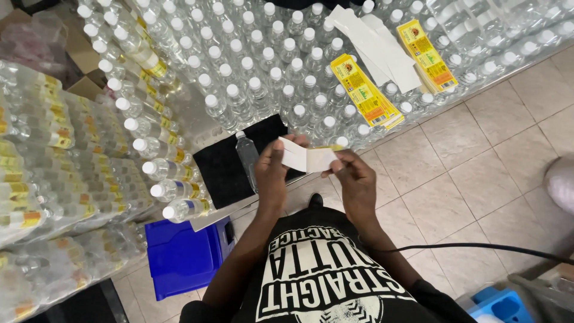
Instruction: The person is manually peeling adhesive labels from a strip and applying them to clear plastic water bottles.
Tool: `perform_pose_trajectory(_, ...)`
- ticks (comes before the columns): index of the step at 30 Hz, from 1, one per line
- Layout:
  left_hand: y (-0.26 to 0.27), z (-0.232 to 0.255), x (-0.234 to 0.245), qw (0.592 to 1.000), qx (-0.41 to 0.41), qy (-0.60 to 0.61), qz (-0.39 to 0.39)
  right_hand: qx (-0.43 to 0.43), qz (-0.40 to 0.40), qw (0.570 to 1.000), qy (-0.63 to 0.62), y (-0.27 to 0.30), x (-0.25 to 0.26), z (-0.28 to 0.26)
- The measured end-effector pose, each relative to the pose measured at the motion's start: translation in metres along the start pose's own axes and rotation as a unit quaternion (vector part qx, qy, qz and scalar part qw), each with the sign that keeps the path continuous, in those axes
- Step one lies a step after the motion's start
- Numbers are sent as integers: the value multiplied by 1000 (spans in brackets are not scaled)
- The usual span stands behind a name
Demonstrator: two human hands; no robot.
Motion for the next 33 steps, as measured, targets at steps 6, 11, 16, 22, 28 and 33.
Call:
perform_pose_trajectory(6, -85, -15, 25, 996, 6, 74, 40, 34, 145, 979, -142, -8, 75, -22)
perform_pose_trajectory(11, -159, -25, -2, 997, 6, 82, 0, 85, 189, 951, -228, 5, 133, -58)
perform_pose_trajectory(16, -242, -76, -95, 994, 33, 92, -49, 144, 92, 940, -296, 21, 178, -84)
perform_pose_trajectory(22, -330, -126, -175, 967, -77, -239, -33, 141, 92, 952, -257, 26, 188, -86)
perform_pose_trajectory(28, -239, -30, -188, 895, -358, -265, -4, 96, 54, 952, -284, 22, 184, -71)
perform_pose_trajectory(33, 2, 68, -152, 881, -444, -157, -55, 37, 47, 957, -284, -12, 159, -54)
Point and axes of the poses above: each hand's wrist, its own y-axis away from the middle knuckle, its own x-axis out of the back of the hand, z = x × y, the point moved 1 cm from there along -y, towards the middle knuckle, and after that the axes turned 1 degree about -x, right-handed, at the moved point
